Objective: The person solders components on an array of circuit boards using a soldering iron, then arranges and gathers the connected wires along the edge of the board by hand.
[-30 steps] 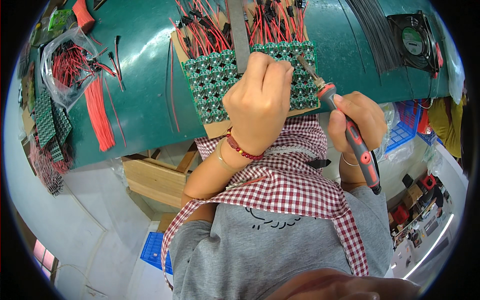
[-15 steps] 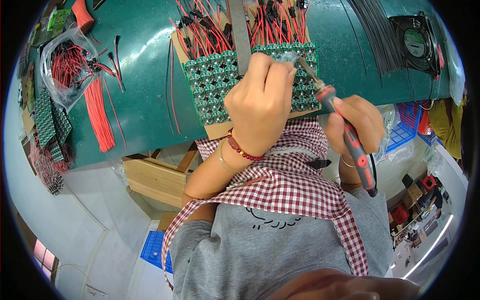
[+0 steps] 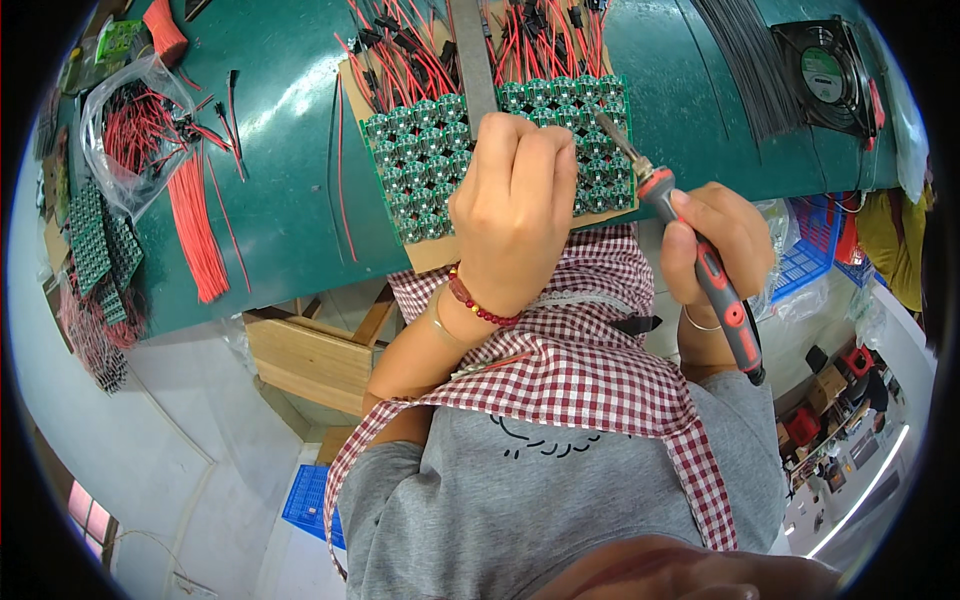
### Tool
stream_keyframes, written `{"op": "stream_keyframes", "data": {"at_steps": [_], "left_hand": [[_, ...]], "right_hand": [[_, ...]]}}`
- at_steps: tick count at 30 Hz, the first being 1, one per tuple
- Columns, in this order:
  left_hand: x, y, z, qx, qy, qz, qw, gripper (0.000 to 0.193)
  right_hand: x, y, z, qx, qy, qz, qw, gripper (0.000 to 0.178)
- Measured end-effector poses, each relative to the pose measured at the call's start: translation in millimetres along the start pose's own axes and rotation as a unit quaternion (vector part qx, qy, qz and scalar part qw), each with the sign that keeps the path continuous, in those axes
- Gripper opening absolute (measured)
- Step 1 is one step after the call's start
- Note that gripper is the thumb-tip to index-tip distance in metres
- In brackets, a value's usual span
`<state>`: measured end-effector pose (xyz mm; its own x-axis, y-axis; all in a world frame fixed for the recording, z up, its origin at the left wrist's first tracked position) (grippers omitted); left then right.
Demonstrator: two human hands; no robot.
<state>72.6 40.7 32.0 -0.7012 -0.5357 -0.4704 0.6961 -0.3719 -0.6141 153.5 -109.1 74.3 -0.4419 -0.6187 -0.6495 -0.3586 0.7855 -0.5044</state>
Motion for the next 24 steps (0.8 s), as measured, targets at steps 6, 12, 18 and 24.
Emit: {"op": "stream_keyframes", "data": {"at_steps": [6,12,18,24], "left_hand": [[-5.7,3.2,1.9,-0.047,0.016,-0.004,0.999,0.012],[-5.9,6.0,2.8,-0.066,0.026,-0.011,0.997,0.01],[-5.3,-2.1,2.0,-0.052,0.009,-0.01,0.999,0.01],[-6.1,3.2,3.3,-0.068,0.022,-0.02,0.997,0.01]], "right_hand": [[-4.2,6.2,7.3,-0.005,0.022,-0.005,1.0,0.018],[-7.8,5.8,7.0,-0.006,0.022,-0.009,1.0,0.017],[-11.1,-7.5,10.3,-0.041,0.06,0.009,0.997,0.014],[-12.5,1.2,17.5,-0.059,0.064,0.001,0.996,0.013]]}}
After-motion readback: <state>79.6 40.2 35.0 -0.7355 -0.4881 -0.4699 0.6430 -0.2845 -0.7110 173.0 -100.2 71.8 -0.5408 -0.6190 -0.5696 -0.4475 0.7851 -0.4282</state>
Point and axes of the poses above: each hand's wrist, its own x-axis away from the middle knuckle, its own y-axis out of the palm, z = x × y, the point moved 6 cm from there along -x, towards the middle knuckle, and after that the axes turned 5 degrees about -x, right-handed, at the moved point
